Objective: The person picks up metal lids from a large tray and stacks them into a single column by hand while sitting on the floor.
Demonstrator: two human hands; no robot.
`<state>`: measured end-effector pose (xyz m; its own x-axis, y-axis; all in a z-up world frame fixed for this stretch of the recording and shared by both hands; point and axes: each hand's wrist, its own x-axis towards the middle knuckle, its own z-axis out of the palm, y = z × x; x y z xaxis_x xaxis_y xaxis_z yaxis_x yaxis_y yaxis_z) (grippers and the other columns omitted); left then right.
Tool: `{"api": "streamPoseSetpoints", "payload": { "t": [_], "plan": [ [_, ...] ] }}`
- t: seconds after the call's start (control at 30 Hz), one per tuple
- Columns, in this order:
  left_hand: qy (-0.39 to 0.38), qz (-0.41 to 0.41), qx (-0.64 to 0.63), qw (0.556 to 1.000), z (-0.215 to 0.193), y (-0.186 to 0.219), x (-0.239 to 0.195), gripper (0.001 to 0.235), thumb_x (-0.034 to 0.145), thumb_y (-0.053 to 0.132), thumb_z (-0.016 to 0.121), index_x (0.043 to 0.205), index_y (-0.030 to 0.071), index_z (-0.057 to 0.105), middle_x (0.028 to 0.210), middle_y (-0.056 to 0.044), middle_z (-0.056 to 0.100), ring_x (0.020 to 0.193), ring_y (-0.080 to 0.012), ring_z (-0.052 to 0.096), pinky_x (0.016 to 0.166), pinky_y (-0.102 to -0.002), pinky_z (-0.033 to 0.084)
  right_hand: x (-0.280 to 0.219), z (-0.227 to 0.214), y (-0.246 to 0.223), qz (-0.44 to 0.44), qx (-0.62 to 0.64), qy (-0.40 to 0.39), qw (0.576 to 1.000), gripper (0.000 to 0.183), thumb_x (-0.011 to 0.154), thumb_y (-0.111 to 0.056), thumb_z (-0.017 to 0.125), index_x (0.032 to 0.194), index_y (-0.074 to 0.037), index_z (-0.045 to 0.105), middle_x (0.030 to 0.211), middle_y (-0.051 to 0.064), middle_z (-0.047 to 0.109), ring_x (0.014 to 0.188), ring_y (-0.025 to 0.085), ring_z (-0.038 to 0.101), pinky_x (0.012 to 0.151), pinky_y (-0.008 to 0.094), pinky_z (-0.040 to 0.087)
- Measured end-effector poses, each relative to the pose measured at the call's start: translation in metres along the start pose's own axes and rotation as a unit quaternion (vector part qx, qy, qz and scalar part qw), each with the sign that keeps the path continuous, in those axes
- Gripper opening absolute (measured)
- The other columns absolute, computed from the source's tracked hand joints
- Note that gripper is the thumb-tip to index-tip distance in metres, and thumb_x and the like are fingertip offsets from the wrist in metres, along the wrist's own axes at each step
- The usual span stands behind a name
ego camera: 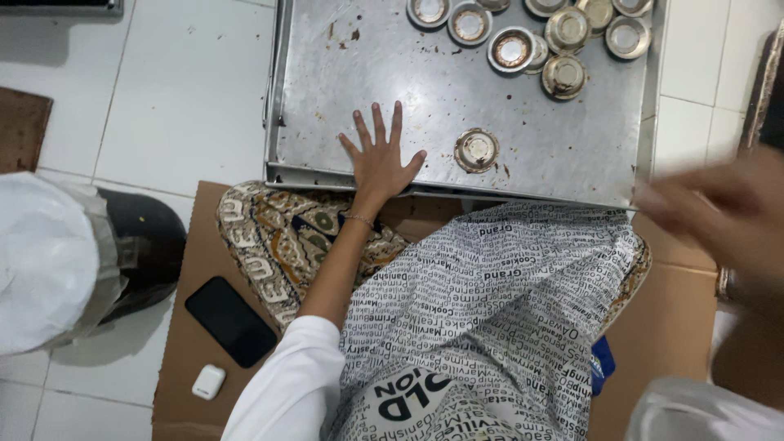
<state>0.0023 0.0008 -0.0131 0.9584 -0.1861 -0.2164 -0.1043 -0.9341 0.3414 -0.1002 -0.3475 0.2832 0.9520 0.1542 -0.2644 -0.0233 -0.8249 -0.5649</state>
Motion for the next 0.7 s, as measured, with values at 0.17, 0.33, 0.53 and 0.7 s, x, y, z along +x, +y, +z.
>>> {"api": "streamPoseSetpoints", "payload": {
  "t": [0.17, 0.33, 0.53, 0.7],
  "plan": [
    [0.040, 0.023, 0.012, 0.999, 0.011, -0.005, 0.001, 0.095, 0.095, 0.076, 0.034, 0.162, 0.023, -0.007, 0.168, -0.018, -0.008, 0.150, -0.0516, -0.011, 0.108, -0.080, 0.003, 0.151, 0.093, 0.018, 0.055, 0.049, -0.038, 0.997, 0.033, 0.106, -0.024, 0.055, 0.097, 0.000, 0.074, 0.086, 0.011, 0.073, 0.077, 0.020, 0.066, 0.071, 0.033, 0.049],
    [0.053, 0.010, 0.048, 0.997, 0.011, -0.002, 0.001, 0.097, 0.093, 0.080, 0.029, 0.162, 0.021, -0.004, 0.168, -0.018, -0.006, 0.150, -0.0506, -0.007, 0.109, -0.079, 0.007, 0.268, 0.164, 0.057, 0.026, -0.164, -0.039, 0.985, 0.039, 0.096, -0.048, 0.052, 0.103, -0.018, 0.075, 0.096, 0.007, 0.074, 0.087, 0.028, 0.066, 0.064, 0.046, 0.046],
    [0.075, 0.003, 0.061, 0.995, 0.011, 0.001, 0.001, 0.097, 0.094, 0.078, 0.034, 0.163, 0.019, -0.001, 0.169, -0.016, -0.001, 0.151, -0.0485, -0.004, 0.109, -0.078, 0.009, 0.374, 0.196, 0.020, -0.074, -0.080, 0.122, 0.987, 0.031, 0.094, -0.034, 0.053, 0.107, -0.007, 0.059, 0.111, 0.018, 0.060, 0.110, 0.039, 0.053, 0.071, 0.058, 0.044],
    [0.059, -0.003, 0.073, 0.996, 0.004, 0.002, 0.002, 0.097, 0.094, 0.078, 0.027, 0.162, 0.015, -0.003, 0.168, -0.017, -0.003, 0.151, -0.0472, -0.006, 0.110, -0.076, 0.008, 0.419, 0.205, -0.006, -0.071, -0.145, 0.181, 0.970, 0.057, 0.092, -0.036, 0.063, 0.135, -0.004, 0.045, 0.129, 0.022, 0.042, 0.119, 0.043, 0.039, 0.085, 0.062, 0.042]
  ]
}}
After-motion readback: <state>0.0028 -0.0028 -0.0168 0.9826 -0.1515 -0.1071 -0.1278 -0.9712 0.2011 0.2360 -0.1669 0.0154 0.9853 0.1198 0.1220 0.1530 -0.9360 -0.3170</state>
